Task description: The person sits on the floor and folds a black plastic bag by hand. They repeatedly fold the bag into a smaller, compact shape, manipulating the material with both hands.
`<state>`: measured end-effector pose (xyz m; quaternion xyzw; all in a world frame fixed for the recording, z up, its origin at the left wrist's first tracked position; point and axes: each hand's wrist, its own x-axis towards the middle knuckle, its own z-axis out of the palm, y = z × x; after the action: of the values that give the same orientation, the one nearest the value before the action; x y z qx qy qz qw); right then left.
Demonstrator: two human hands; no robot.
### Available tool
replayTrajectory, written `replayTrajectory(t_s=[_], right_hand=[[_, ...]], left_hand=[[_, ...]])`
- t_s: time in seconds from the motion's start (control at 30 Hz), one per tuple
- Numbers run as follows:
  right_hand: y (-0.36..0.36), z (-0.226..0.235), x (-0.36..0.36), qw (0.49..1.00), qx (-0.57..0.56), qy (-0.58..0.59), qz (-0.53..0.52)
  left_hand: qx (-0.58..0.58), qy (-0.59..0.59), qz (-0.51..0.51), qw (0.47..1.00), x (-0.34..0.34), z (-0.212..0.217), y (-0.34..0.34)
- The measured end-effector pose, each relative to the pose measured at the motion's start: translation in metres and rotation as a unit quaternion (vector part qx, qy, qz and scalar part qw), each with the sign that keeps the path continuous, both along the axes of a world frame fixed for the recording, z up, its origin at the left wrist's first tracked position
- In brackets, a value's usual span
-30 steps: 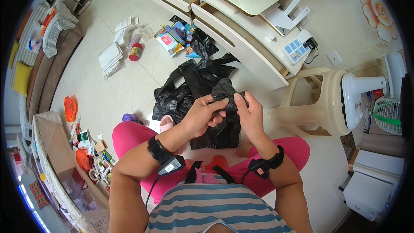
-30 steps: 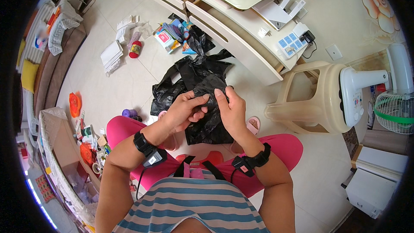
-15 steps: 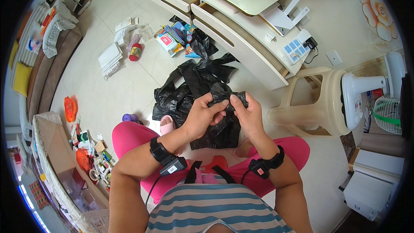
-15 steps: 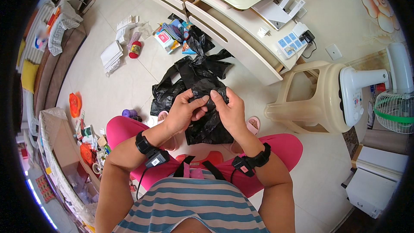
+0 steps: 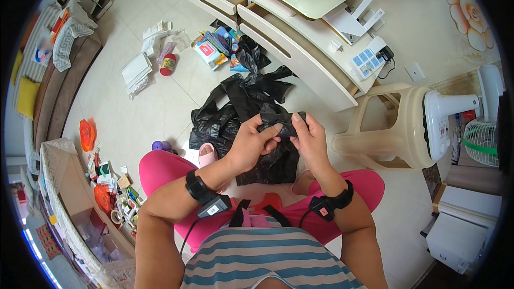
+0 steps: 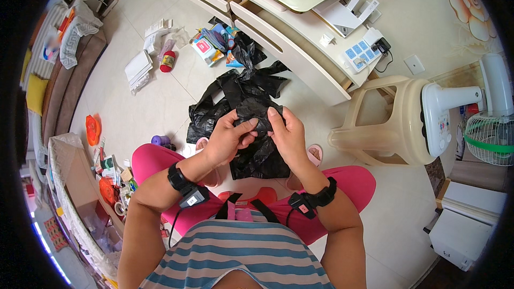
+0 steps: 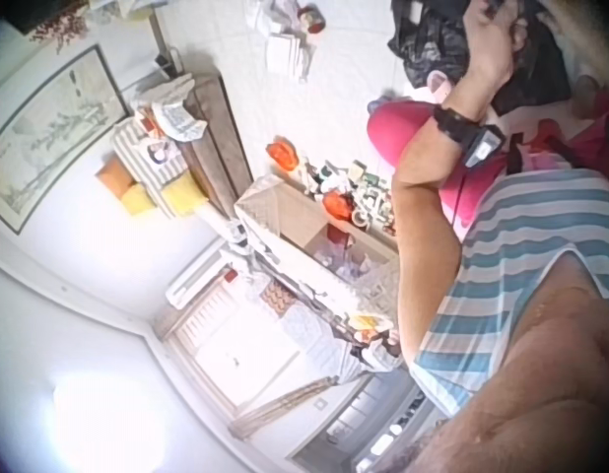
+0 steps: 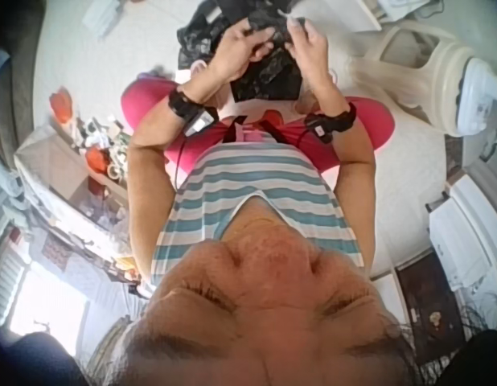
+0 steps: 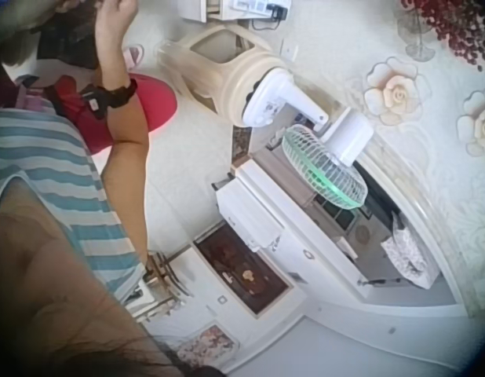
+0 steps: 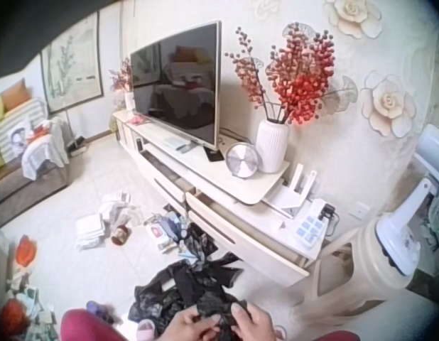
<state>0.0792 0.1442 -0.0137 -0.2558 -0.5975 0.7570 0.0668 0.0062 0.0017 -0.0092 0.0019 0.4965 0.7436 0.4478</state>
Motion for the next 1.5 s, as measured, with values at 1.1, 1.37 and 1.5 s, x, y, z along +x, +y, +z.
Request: replayTrajectory(t_s=[1.1, 1.37, 1.5], right_hand=[[0.002, -0.011, 0.001, 0.977, 0.197, 0.081, 0.024], [0.004, -0.006, 0.001, 0.997, 0.065, -0.008, 0.046], [0.003, -0.007, 0.001, 0.999, 0.008, -0.029, 0.023]], left_hand=[[0.021, -0.107, -0.01, 0.994, -0.008, -0.001, -0.001], [-0.037, 0.062, 0.019, 0.997, 0.001, 0.001, 0.001], [-0.042, 0.091, 0.018, 0.995, 0.004, -0.001, 0.002]])
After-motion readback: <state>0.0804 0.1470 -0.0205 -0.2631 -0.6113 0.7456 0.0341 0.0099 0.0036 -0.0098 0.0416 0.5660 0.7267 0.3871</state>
